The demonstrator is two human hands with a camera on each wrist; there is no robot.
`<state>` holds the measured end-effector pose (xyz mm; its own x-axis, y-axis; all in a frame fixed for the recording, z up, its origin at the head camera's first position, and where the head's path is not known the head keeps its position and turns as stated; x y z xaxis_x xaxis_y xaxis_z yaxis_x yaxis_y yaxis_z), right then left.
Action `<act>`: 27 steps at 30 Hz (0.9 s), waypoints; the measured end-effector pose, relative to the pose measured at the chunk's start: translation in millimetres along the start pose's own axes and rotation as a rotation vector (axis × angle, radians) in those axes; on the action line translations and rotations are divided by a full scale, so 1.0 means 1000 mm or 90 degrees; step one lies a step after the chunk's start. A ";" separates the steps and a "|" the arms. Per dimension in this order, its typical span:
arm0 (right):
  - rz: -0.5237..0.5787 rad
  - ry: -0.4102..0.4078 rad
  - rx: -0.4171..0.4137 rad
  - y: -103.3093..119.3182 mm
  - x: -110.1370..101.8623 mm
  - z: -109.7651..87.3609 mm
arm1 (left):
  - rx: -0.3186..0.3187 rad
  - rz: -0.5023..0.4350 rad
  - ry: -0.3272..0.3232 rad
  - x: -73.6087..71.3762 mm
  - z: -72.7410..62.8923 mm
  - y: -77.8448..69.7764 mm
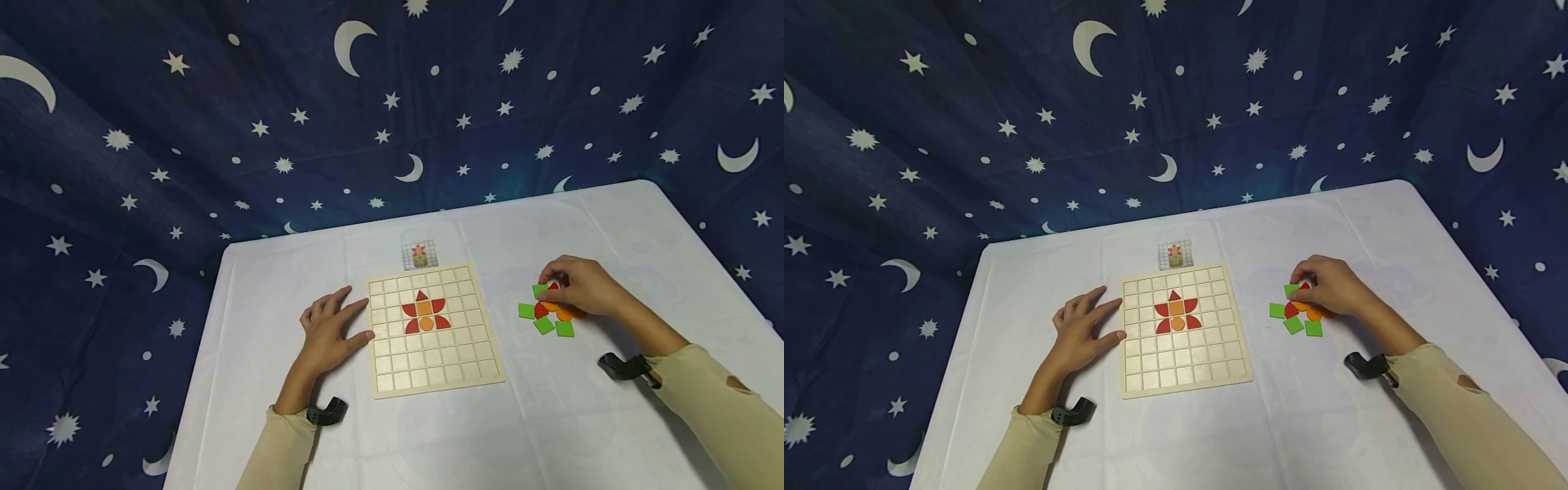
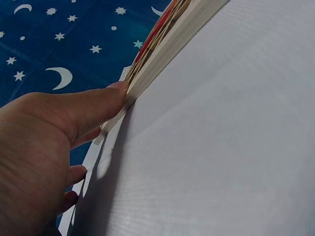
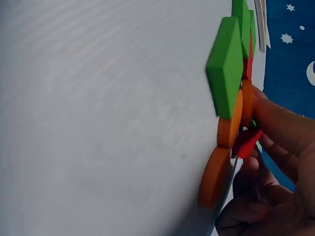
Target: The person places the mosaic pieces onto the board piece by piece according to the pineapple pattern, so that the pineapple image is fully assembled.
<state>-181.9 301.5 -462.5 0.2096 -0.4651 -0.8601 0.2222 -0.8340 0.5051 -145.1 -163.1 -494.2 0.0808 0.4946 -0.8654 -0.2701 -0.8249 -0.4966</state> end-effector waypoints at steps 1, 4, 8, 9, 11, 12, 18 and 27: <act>0.003 0.000 0.000 0.001 0.000 0.001 | 0.000 0.000 -0.001 0.000 0.000 0.000; 0.022 -0.005 0.009 0.004 0.001 0.003 | 0.000 -0.002 -0.001 0.000 -0.001 0.000; 0.048 -0.027 0.008 0.009 0.003 0.005 | 0.000 -0.002 0.000 0.000 -0.001 0.000; 0.054 -0.034 0.004 0.011 0.004 0.005 | 0.001 -0.003 -0.001 0.000 -0.001 -0.001; 0.068 -0.042 0.000 0.016 0.006 0.006 | 0.002 -0.004 0.000 0.000 -0.001 -0.001; 0.078 -0.041 0.000 0.019 0.008 0.006 | 0.002 -0.004 -0.001 0.000 -0.001 -0.001; 0.153 -0.017 -0.007 0.044 0.023 0.009 | 0.004 -0.009 -0.003 -0.001 -0.001 -0.002; 0.228 0.035 -0.042 0.088 0.050 0.014 | 0.002 -0.003 0.000 -0.001 0.000 -0.001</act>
<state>-165.2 200.9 -462.5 0.3356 -0.7062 -0.6234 0.1862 -0.5990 0.7788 -145.1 -162.7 -493.1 0.0813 0.4981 -0.8633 -0.2725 -0.8221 -0.4999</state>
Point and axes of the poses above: each hand's wrist, its own z-axis towards the middle knuckle, its own x-axis out of the palm, y = z × x, the point moved 6 cm from there along z, towards the middle knuckle, and after that the axes turned 1 degree about -x, right-handed, at the moved point
